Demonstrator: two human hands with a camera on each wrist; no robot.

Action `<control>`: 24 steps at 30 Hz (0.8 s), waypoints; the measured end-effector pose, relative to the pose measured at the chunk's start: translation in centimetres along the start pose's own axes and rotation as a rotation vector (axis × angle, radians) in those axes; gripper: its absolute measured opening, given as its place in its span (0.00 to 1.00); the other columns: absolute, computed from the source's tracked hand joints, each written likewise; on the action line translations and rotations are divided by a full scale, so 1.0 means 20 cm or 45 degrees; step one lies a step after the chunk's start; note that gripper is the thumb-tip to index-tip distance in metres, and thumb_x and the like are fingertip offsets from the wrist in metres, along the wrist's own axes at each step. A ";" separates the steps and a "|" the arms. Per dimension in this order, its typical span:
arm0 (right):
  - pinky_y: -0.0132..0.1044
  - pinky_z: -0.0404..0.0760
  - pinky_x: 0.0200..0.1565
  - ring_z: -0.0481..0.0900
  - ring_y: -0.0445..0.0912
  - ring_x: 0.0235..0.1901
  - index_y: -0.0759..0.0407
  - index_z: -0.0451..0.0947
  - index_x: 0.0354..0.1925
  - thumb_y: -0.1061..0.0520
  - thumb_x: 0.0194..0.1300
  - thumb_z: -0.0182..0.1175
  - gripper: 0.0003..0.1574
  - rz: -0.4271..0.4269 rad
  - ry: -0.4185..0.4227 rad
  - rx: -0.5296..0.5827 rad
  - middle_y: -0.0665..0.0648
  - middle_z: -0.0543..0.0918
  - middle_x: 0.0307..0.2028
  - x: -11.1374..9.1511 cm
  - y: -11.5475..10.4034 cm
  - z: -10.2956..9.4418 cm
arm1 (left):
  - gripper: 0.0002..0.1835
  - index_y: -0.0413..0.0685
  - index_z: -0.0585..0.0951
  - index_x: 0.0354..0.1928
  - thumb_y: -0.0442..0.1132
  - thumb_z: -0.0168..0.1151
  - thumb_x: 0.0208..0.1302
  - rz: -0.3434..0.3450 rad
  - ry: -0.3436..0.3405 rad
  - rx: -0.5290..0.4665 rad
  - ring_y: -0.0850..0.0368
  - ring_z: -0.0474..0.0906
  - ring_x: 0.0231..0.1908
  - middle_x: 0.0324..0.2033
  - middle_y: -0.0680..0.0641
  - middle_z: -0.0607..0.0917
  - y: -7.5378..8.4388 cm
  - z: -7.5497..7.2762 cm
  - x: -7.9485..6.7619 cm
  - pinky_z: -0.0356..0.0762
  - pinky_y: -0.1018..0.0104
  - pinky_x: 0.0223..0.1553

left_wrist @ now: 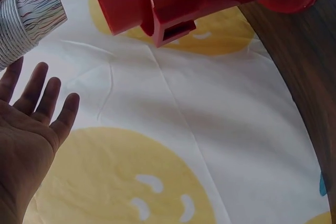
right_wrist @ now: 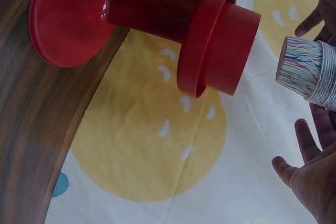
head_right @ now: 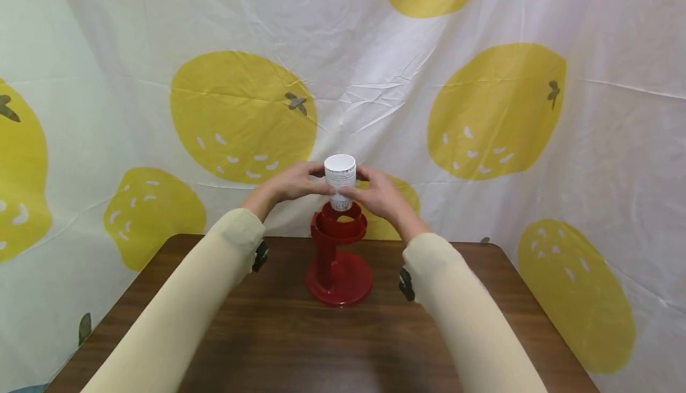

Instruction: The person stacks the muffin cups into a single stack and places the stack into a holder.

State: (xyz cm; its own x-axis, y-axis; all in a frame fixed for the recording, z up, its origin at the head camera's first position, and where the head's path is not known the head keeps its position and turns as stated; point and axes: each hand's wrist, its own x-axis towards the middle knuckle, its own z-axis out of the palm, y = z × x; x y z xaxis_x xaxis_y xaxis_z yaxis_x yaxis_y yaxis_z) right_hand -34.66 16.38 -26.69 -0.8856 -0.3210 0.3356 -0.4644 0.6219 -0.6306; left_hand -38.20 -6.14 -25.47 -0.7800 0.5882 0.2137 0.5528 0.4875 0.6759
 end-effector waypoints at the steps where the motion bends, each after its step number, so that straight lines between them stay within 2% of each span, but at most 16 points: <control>1: 0.56 0.65 0.64 0.67 0.57 0.66 0.58 0.70 0.68 0.42 0.65 0.66 0.39 0.003 0.000 -0.001 0.60 0.76 0.63 0.00 0.01 0.00 | 0.23 0.44 0.78 0.58 0.44 0.68 0.64 -0.001 0.002 -0.009 0.49 0.73 0.56 0.54 0.45 0.81 -0.01 0.00 0.00 0.72 0.51 0.57; 8: 0.56 0.66 0.64 0.68 0.57 0.66 0.57 0.70 0.67 0.41 0.65 0.66 0.39 0.032 0.007 0.031 0.60 0.75 0.64 0.02 0.06 0.03 | 0.21 0.42 0.79 0.58 0.42 0.67 0.65 -0.002 0.006 -0.066 0.49 0.74 0.56 0.53 0.44 0.81 -0.06 0.04 0.04 0.71 0.52 0.59; 15: 0.57 0.65 0.64 0.68 0.59 0.65 0.63 0.72 0.63 0.48 0.66 0.67 0.34 0.030 0.008 0.122 0.63 0.76 0.61 0.03 0.12 0.09 | 0.22 0.42 0.79 0.57 0.44 0.67 0.64 -0.019 0.005 0.023 0.49 0.75 0.56 0.54 0.44 0.82 -0.12 0.08 0.07 0.72 0.54 0.57; 20: 0.57 0.66 0.64 0.68 0.59 0.65 0.61 0.71 0.64 0.47 0.66 0.66 0.34 0.075 -0.009 0.147 0.62 0.76 0.61 0.03 0.15 0.13 | 0.22 0.41 0.80 0.56 0.44 0.68 0.63 -0.026 0.015 0.076 0.50 0.76 0.52 0.52 0.44 0.82 -0.16 0.10 0.07 0.73 0.55 0.54; 24: 0.56 0.68 0.62 0.68 0.59 0.65 0.60 0.70 0.65 0.45 0.66 0.66 0.36 0.103 -0.012 0.122 0.62 0.77 0.61 0.03 0.17 0.15 | 0.22 0.40 0.80 0.55 0.43 0.69 0.62 -0.037 0.024 0.061 0.49 0.76 0.50 0.50 0.43 0.83 -0.17 0.12 0.07 0.74 0.57 0.53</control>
State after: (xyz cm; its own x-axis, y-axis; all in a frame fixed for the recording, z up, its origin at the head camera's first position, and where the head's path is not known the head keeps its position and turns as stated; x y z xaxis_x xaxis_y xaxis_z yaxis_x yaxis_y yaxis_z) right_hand -36.75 16.21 -30.82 -0.9199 -0.2799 0.2747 -0.3898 0.5746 -0.7196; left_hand -40.49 -5.40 -29.26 -0.8012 0.5610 0.2080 0.5426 0.5348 0.6477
